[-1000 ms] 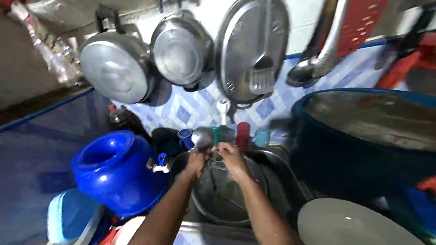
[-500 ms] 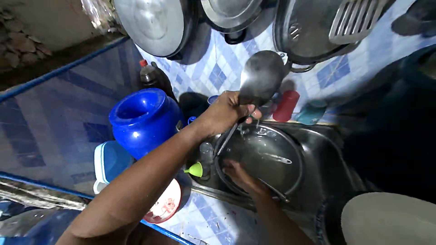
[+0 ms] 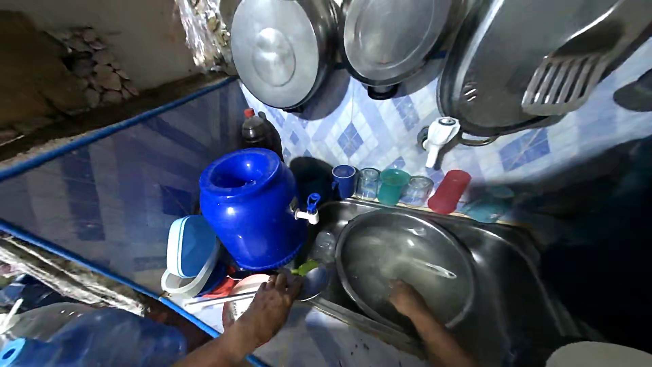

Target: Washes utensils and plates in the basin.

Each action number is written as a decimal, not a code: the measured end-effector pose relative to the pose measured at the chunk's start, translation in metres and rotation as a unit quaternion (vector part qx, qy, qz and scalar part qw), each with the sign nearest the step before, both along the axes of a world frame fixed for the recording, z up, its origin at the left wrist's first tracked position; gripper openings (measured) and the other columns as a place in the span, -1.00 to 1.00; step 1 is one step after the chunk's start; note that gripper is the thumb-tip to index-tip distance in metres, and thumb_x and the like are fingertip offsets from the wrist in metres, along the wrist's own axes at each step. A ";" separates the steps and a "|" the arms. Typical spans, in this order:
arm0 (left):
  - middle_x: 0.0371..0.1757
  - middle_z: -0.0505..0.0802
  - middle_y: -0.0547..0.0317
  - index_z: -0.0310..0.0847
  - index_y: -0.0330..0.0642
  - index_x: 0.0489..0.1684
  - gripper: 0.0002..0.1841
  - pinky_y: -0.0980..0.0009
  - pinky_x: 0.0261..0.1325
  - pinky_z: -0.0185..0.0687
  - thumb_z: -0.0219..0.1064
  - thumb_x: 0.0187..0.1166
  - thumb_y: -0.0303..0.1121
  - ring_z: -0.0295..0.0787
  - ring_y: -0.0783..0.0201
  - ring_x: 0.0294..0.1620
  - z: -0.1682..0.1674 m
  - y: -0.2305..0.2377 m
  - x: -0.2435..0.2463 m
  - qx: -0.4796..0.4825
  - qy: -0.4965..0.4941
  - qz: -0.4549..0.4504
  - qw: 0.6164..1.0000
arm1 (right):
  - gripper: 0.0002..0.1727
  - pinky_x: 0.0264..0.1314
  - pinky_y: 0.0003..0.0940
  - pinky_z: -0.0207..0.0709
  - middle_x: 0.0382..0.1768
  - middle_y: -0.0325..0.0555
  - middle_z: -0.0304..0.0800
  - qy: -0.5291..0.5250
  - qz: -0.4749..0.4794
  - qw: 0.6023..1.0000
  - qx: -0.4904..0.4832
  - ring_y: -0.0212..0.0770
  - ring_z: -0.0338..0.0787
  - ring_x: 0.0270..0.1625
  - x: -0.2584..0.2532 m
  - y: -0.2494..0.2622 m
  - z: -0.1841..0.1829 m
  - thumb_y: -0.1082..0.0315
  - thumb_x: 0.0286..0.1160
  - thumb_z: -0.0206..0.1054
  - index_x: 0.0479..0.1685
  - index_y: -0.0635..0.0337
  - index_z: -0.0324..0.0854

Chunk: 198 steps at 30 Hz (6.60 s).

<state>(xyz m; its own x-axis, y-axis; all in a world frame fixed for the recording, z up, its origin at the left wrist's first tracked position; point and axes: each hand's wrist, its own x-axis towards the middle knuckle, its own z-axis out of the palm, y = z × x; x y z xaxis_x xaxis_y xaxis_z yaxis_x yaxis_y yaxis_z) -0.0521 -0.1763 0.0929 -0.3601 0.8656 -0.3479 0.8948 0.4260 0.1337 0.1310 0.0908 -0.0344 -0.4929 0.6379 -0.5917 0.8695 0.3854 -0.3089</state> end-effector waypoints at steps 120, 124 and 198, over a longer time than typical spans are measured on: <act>0.22 0.81 -0.32 0.73 -0.28 0.30 -0.58 -0.34 0.25 0.62 0.45 0.55 -0.23 0.72 -0.43 0.26 -0.046 -0.066 -0.074 0.293 0.062 0.063 0.952 | -0.43 0.71 0.19 0.25 0.64 0.29 0.44 -0.040 -0.076 0.995 0.045 0.21 0.47 0.68 -0.005 0.033 0.002 0.25 0.86 -0.01 0.77 0.31 0.21; 0.07 0.84 -0.31 0.80 -0.38 0.12 -0.62 -0.24 0.19 0.67 0.39 0.45 -0.29 0.76 -0.41 0.16 -0.030 -0.034 -0.054 0.425 0.109 0.031 0.898 | -0.38 0.77 0.08 0.21 0.73 0.32 0.28 0.014 -0.098 0.995 0.021 0.20 0.32 0.77 -0.011 0.024 -0.001 0.21 0.85 0.03 0.77 0.39 0.17; 0.34 0.78 -0.12 0.58 -0.36 0.41 -0.40 0.14 0.46 0.54 -0.26 0.94 -0.07 0.71 0.13 0.34 -0.163 0.243 0.071 0.287 -0.704 0.316 0.568 | -0.64 -0.12 -0.24 0.69 -0.23 0.05 0.74 0.387 -0.206 0.898 -0.031 -0.25 0.73 -0.26 -0.008 -0.015 -0.037 0.32 0.86 0.03 0.19 0.48 0.60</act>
<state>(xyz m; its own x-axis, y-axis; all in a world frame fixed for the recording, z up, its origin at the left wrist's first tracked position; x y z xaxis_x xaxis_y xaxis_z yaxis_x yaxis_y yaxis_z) 0.0192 0.0667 -0.0701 -0.3772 0.8347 -0.4011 -0.5771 0.1269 0.8067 0.1228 0.0759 -0.0716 -0.5015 0.8383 -0.2137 0.4499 0.0417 -0.8921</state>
